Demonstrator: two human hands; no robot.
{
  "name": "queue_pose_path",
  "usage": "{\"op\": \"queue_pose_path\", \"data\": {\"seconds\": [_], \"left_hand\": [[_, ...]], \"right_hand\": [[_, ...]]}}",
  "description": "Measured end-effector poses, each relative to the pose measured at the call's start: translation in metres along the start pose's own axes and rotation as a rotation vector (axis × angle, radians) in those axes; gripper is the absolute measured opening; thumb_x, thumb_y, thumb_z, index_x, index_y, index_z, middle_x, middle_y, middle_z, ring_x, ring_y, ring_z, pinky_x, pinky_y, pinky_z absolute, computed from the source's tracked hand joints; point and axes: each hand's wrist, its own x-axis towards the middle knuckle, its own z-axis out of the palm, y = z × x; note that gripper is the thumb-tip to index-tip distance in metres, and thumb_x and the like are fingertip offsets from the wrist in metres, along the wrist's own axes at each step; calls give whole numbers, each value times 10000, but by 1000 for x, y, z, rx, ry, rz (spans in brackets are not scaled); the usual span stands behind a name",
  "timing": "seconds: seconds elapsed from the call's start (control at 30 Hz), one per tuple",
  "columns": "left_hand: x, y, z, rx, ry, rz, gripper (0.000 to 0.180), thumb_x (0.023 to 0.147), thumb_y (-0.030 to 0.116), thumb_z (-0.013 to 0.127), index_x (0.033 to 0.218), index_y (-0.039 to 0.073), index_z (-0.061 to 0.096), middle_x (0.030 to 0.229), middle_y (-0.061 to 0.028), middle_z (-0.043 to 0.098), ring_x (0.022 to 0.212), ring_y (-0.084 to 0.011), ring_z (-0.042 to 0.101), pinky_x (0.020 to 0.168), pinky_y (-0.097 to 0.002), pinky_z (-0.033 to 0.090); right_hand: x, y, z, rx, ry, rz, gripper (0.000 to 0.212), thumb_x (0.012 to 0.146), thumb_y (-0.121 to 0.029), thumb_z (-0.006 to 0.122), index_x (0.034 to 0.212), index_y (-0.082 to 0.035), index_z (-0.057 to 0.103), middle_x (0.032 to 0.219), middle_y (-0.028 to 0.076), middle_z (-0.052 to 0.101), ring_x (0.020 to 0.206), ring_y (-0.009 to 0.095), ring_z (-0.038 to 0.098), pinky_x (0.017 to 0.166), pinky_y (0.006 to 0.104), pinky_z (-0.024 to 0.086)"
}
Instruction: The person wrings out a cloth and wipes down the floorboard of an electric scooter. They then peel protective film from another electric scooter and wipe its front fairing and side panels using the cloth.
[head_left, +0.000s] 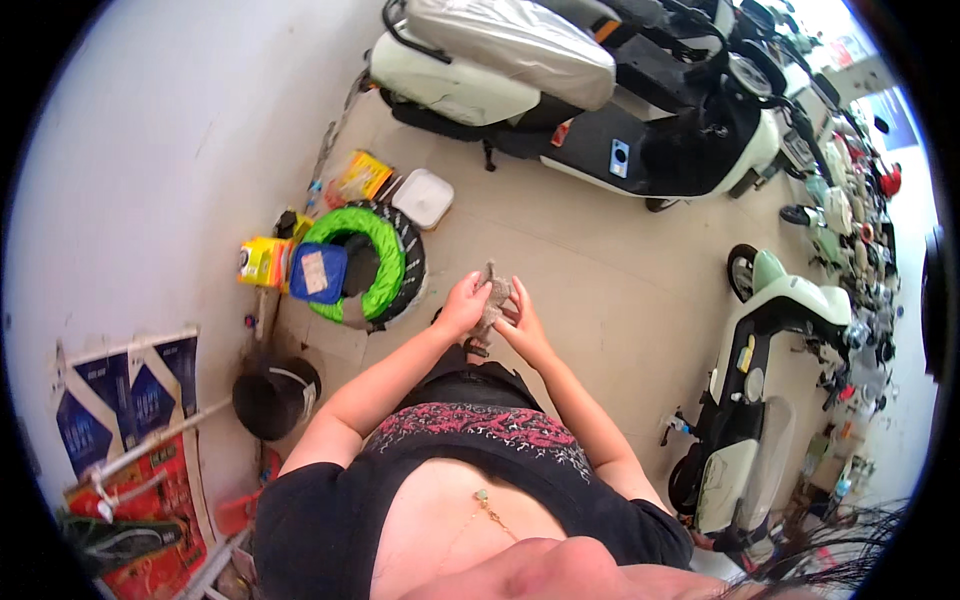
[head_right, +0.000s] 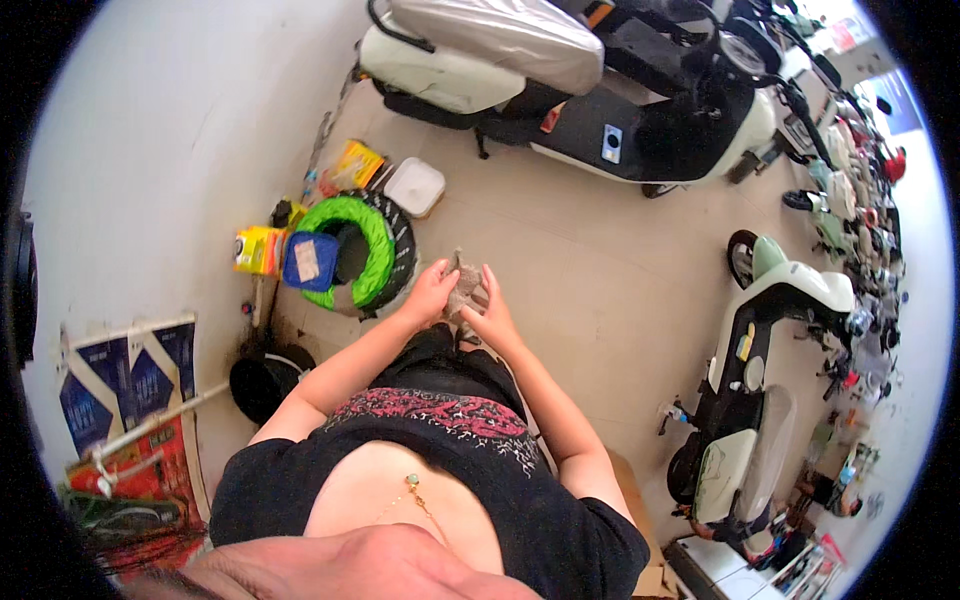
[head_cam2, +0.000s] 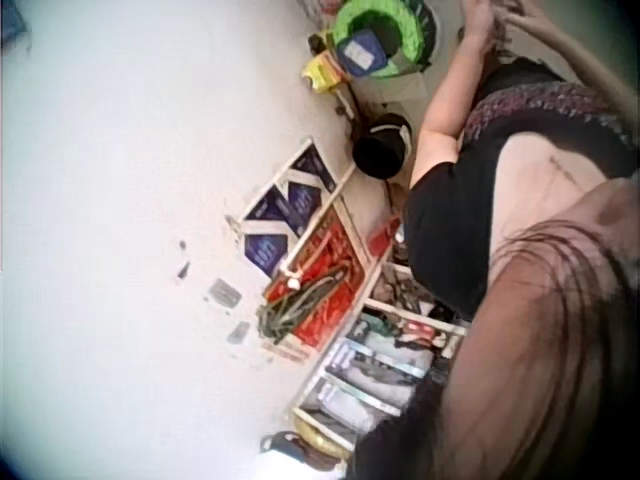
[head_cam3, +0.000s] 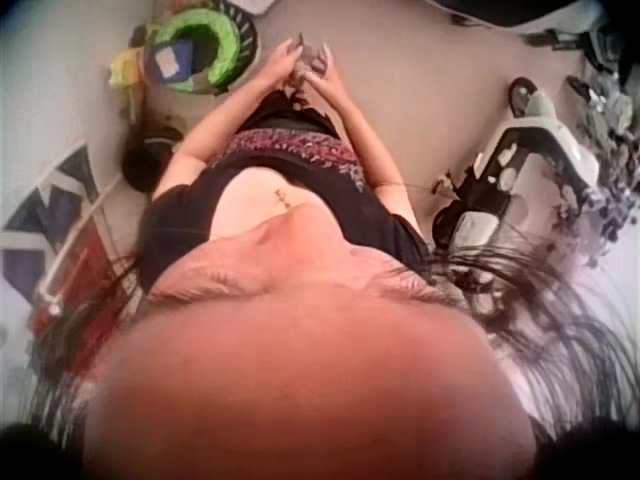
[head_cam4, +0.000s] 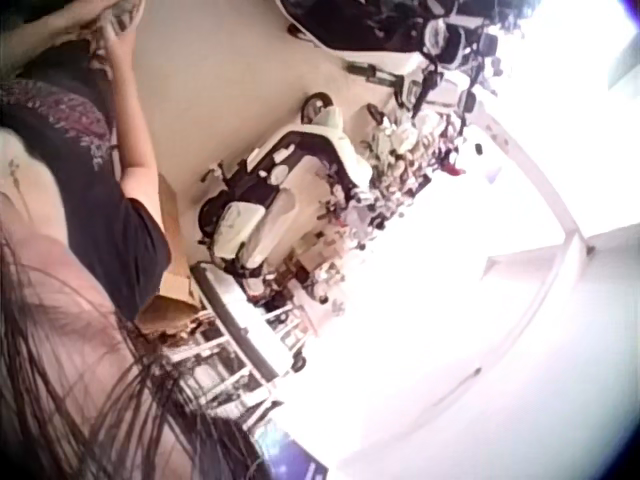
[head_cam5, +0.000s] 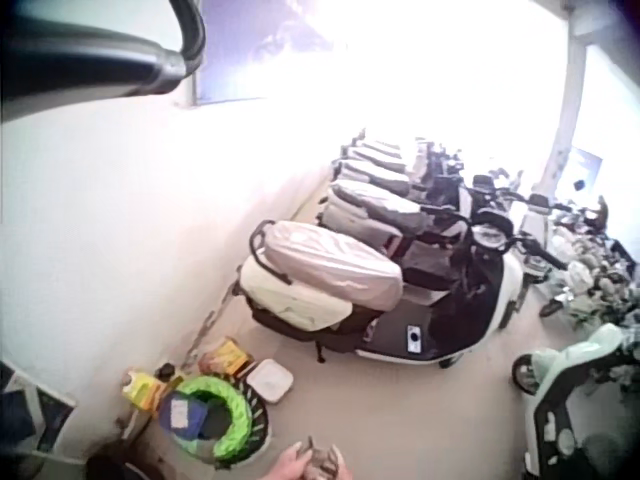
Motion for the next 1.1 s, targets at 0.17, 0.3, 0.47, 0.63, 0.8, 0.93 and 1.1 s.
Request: {"op": "queue_pose_path", "data": {"seconds": [0.17,0.3,0.47,0.63,0.8,0.93,1.1], "left_hand": [[3,61,41,948,-564,378,211,825,166,467,996,49,503,812,-169,564,737,-303,555,631,-374,426],[9,95,90,1052,-876,468,197,831,175,461,987,65,511,804,-157,561,712,-320,539,614,-369,426],[41,141,142,773,-950,466,203,866,155,437,1020,40,502,849,-79,571,773,-183,562,674,-300,438],[84,164,185,199,-618,163,213,895,152,405,1046,35,498,934,-36,556,860,-103,534,767,-248,434],[112,153,225,87,-466,92,228,900,180,399,1044,31,495,941,-21,548,878,-87,518,767,-232,419],[127,147,247,381,-498,220,232,899,177,403,1053,29,491,925,-9,535,839,-62,494,750,-217,409],[148,176,254,306,-539,160,245,900,170,393,1078,25,478,980,-24,531,907,-86,495,794,-243,405]], "right_hand": [[-3,-12,-53,-211,29,-162,776,670,-118,637,1312,-102,203,1304,141,299,1154,250,367,924,352,327],[-5,-22,-81,-95,-23,14,522,657,-94,643,1142,-60,452,1188,127,440,1078,231,438,871,330,368],[7,-5,-137,-304,-179,116,269,701,-137,607,941,-21,569,1053,122,529,1015,187,482,842,311,381],[32,36,-202,346,-206,21,241,755,-146,570,970,-54,508,1099,80,499,1065,191,440,875,345,359],[74,3,-245,380,-66,32,484,726,-137,611,1145,-82,374,1183,89,429,1121,222,376,953,362,275],[121,-41,-273,-157,54,-270,755,621,-162,703,1255,-88,300,1242,109,368,1177,255,308,984,375,240],[188,-70,-285,-76,-299,-290,787,591,-151,735,1255,-78,317,1228,116,408,1147,229,366,959,329,285]]}}
